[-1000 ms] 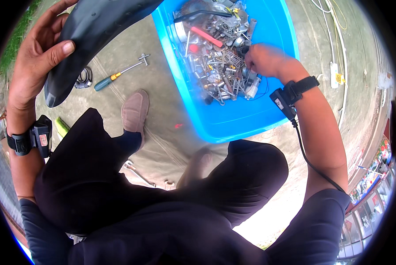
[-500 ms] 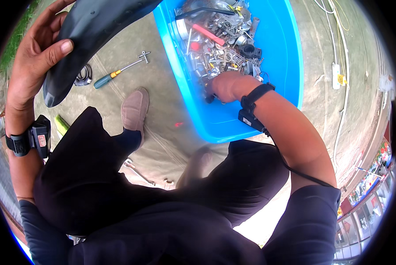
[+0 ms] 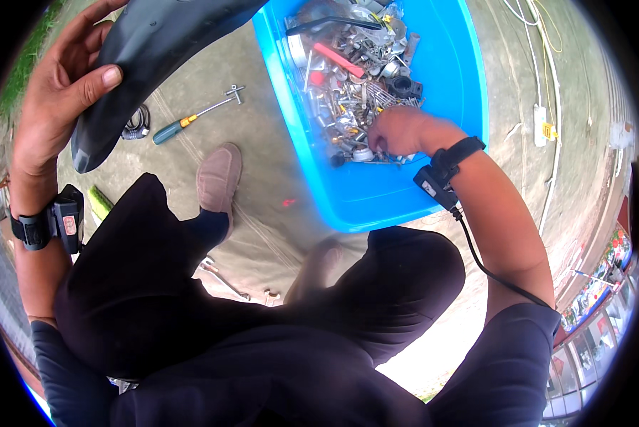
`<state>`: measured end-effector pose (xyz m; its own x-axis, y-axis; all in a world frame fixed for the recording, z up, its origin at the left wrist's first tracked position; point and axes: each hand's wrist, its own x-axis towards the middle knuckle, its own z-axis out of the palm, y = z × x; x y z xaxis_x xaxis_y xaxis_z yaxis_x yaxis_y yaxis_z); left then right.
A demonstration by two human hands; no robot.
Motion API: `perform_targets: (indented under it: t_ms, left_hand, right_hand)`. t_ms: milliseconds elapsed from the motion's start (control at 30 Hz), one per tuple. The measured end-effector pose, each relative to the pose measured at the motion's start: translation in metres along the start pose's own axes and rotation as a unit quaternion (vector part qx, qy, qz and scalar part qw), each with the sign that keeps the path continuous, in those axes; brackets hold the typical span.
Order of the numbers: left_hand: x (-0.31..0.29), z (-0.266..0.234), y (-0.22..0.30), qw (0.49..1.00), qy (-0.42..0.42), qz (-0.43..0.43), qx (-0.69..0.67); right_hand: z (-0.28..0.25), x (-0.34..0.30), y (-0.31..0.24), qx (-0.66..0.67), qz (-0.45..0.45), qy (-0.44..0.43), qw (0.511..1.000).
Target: The person removes a bicycle seat using a screwdriver and then searches for specific parts within a blue bin filled with small metal components.
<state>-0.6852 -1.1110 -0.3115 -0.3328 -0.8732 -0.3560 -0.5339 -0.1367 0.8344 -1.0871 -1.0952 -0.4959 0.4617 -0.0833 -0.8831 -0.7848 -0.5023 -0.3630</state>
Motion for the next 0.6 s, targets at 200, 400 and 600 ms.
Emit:
perform_targets:
  t_ms: [200, 400, 600]
  left_hand:
    - [0.003, 0.000, 0.001, 1.000, 0.002, 0.008, 0.001]
    - [0.004, 0.000, 0.001, 1.000, -0.004, -0.005, -0.016]
    - [0.004, 0.002, 0.002, 1.000, 0.004, -0.002, -0.016]
  right_hand:
    - [-0.003, 0.022, -0.005, 0.024, -0.054, 0.199, 0.978]
    - [-0.009, 0.017, -0.030, 0.026, -0.020, 0.126, 0.992]
    - [-0.003, 0.012, -0.025, -0.002, 0.009, -0.016, 1.000]
